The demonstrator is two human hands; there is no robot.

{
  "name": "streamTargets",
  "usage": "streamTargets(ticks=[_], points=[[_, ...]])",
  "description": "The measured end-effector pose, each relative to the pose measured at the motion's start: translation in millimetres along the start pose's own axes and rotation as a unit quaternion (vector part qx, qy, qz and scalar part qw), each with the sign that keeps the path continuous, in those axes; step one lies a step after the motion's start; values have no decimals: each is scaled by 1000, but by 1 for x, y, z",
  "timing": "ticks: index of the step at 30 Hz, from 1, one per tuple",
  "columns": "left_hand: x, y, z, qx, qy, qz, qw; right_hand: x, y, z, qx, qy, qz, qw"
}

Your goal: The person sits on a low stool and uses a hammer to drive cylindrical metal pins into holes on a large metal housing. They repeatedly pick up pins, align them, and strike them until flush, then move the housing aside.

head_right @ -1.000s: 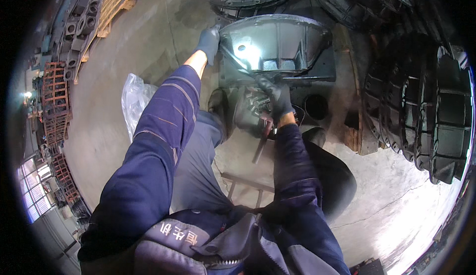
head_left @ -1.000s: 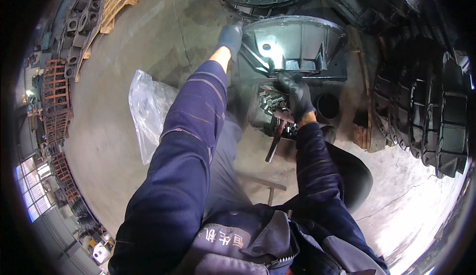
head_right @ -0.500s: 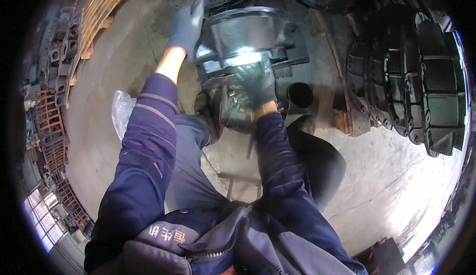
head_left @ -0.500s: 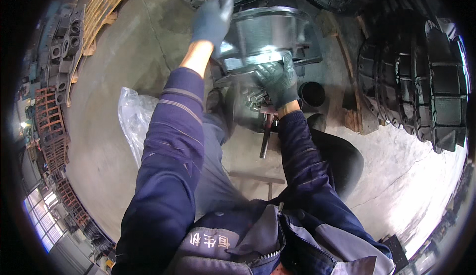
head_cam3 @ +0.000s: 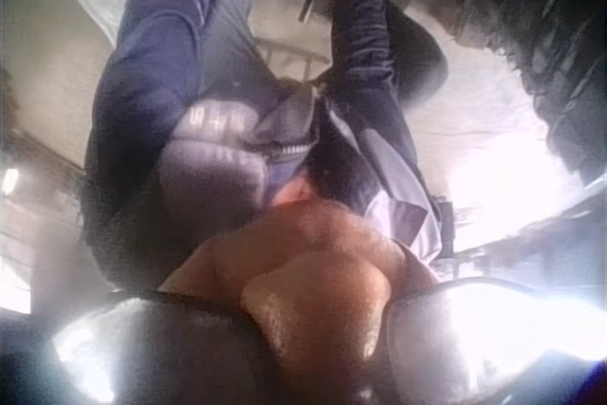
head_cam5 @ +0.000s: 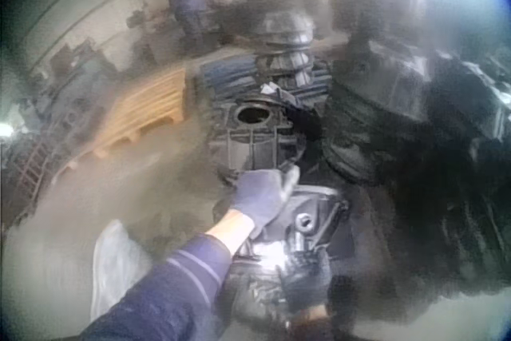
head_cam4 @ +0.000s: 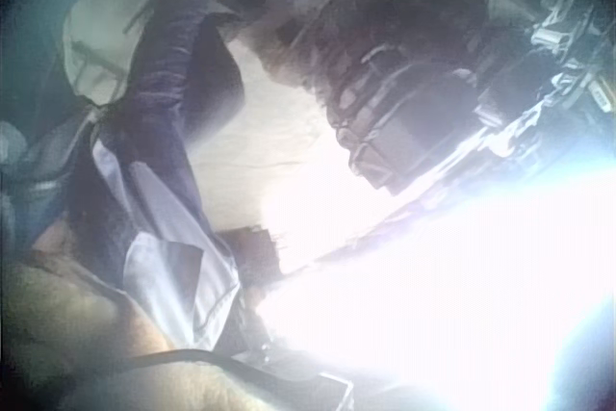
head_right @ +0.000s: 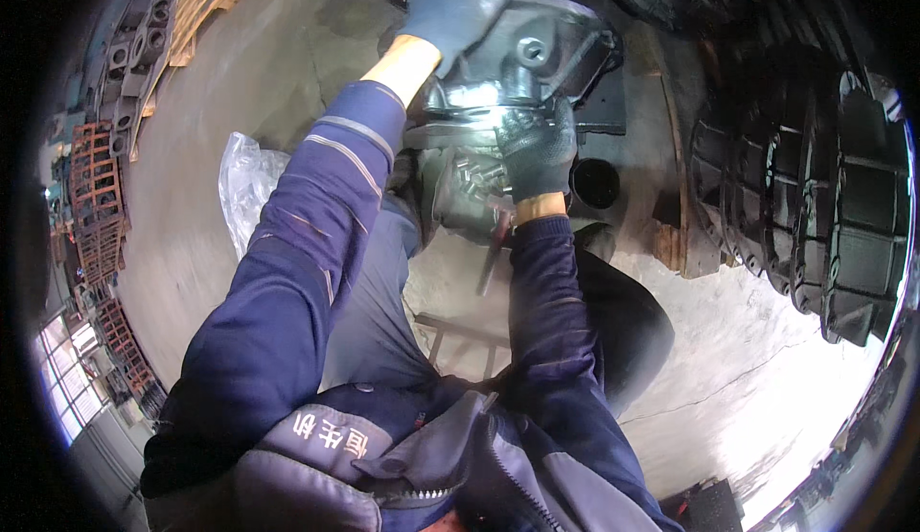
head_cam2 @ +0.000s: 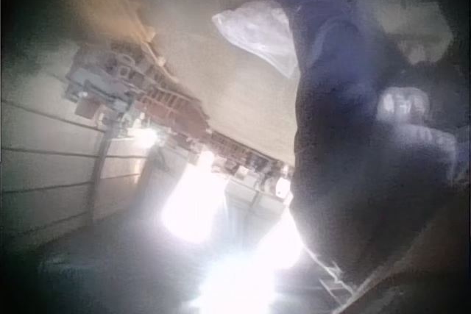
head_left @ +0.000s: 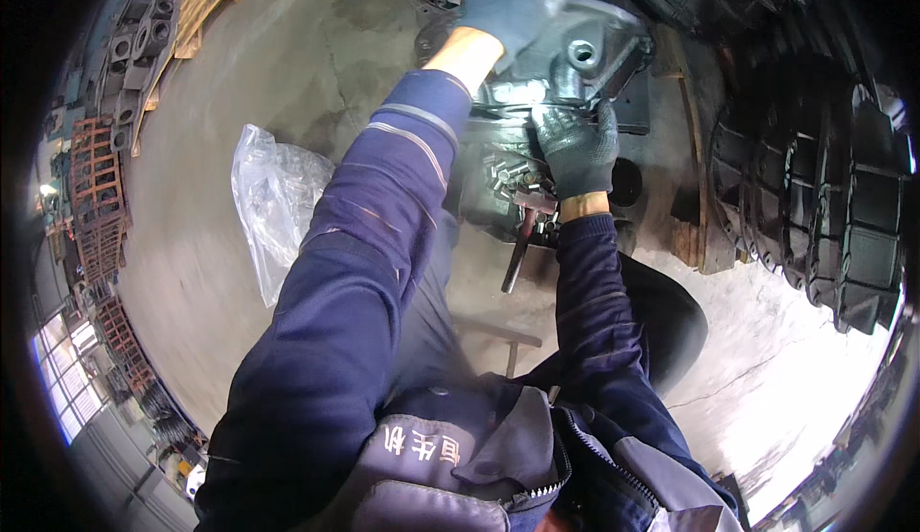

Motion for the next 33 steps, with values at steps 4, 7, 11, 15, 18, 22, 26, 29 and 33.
streamTargets(ticks=[4,7,11,15,18,22,26,29,33], points=[[-18,7,-2,38,39,59,997,-5,-3,3,-72,22,-6,997],[-56,8,5,-6,25,-39,999,-1,-2,-3,-93,28,8,995],[-64,13,13,-2,77,-78,994,2,2,-9,-107,52,-37,992],[-38,8,8,-26,2,-61,998,-3,-3,-11,-81,12,-29,996],[-20,3,3,9,9,-24,1000,-4,-8,-15,-64,20,-29,997],[-20,10,2,14,-8,-70,997,0,-9,-24,-55,34,-15,998],[-31,21,10,25,16,-78,996,-15,0,-42,-78,154,-26,985],[-34,22,20,14,51,-89,995,-48,16,-74,18,313,-34,949],[-35,21,22,28,113,-96,989,-81,44,-137,98,484,-72,867]])
Point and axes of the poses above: each hand's wrist, its own y-axis away from the middle knuckle, its own z-axis out of the palm, x = y × z, the point moved 1 cm from there along -y, towards the middle knuckle, and after that the axes turned 8 degrees about -z, right-handed, at the moved point
